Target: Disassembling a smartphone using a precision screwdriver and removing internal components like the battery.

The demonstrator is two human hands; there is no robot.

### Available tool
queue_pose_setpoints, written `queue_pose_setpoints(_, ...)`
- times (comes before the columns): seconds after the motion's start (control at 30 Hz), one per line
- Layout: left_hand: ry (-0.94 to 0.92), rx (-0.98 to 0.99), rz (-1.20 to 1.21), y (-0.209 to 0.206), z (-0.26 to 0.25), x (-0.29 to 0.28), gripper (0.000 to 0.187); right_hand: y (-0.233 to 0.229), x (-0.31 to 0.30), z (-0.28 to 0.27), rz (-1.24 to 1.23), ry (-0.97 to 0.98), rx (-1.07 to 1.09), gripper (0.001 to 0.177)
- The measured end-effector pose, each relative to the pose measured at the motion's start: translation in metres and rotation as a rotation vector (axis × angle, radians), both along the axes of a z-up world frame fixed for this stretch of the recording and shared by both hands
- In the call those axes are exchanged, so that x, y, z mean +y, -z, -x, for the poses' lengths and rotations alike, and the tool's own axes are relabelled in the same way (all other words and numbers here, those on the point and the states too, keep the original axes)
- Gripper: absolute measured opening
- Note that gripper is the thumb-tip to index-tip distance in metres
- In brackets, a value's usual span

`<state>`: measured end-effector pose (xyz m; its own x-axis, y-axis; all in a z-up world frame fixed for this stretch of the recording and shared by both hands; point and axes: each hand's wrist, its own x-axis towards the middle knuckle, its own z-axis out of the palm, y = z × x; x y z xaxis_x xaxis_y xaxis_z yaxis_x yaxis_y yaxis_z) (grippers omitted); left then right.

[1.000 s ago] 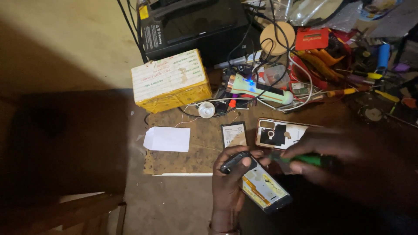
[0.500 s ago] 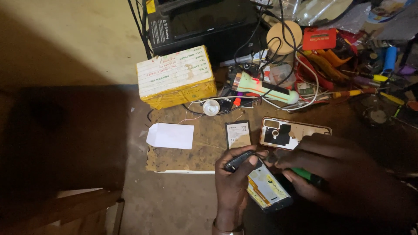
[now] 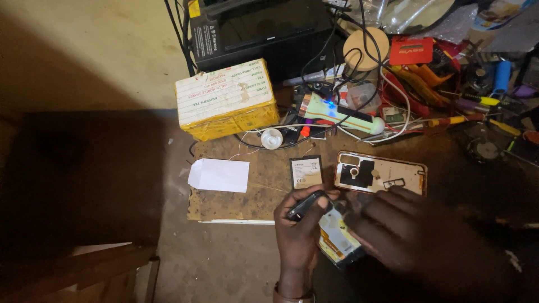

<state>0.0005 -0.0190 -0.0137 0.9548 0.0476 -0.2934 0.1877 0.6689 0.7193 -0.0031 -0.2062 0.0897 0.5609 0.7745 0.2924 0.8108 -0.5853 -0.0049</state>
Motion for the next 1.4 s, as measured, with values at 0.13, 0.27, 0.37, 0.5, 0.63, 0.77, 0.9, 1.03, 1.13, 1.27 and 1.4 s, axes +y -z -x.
queue_pose_setpoints(0.13, -0.084, 0.043, -0.038, -0.001, -0.001, -0.003, 0.027, -0.021, 0.012, 0.003, 0.113, -0.062, -0.007, 0.039)
queue_pose_setpoints(0.27, -0.089, 0.108, -0.115, -0.009, 0.000, -0.009, 0.027, -0.036, 0.028, 0.001, -0.019, -0.046, -0.011, 0.022)
queue_pose_setpoints(0.37, -0.117, 0.155, -0.116, 0.002, 0.000, -0.007, 0.027, -0.022, 0.024, 0.006, -0.113, -0.010, 0.101, 0.029)
queue_pose_setpoints(0.5, -0.088, 0.151, -0.129, -0.007, -0.001, -0.005, 0.029, -0.025, 0.030, 0.001, -0.005, -0.037, 0.107, 0.035)
queue_pose_setpoints(0.63, -0.114, 0.110, -0.045, 0.005, -0.001, -0.005, 0.032, -0.021, 0.030, 0.003, -0.052, 0.055, 0.039, 0.045)
queue_pose_setpoints(0.77, -0.138, 0.220, -0.118, -0.004, 0.000, -0.003, 0.025, -0.019, 0.037, -0.002, -0.109, 0.012, 0.175, 0.030)
queue_pose_setpoints(0.9, -0.184, 0.107, 0.057, 0.007, -0.001, -0.005, 0.024, -0.022, 0.035, -0.001, -0.110, 0.073, 0.096, 0.042)
queue_pose_setpoints(1.03, -0.153, 0.119, -0.014, 0.001, 0.000, -0.006, 0.025, -0.016, 0.028, -0.002, -0.046, 0.132, -0.032, 0.034)
queue_pose_setpoints(1.13, -0.174, 0.137, -0.003, 0.002, -0.001, -0.004, 0.027, -0.017, 0.026, -0.006, -0.186, 0.073, 0.184, 0.048)
queue_pose_setpoints(1.27, -0.142, 0.142, 0.022, -0.011, -0.002, -0.002, 0.030, -0.025, 0.026, -0.012, -0.187, 0.088, 0.056, 0.037)
queue_pose_setpoints(1.4, -0.142, 0.131, 0.033, 0.001, -0.001, -0.003, 0.032, -0.018, 0.020, -0.012, -0.110, 0.176, 0.019, 0.042)
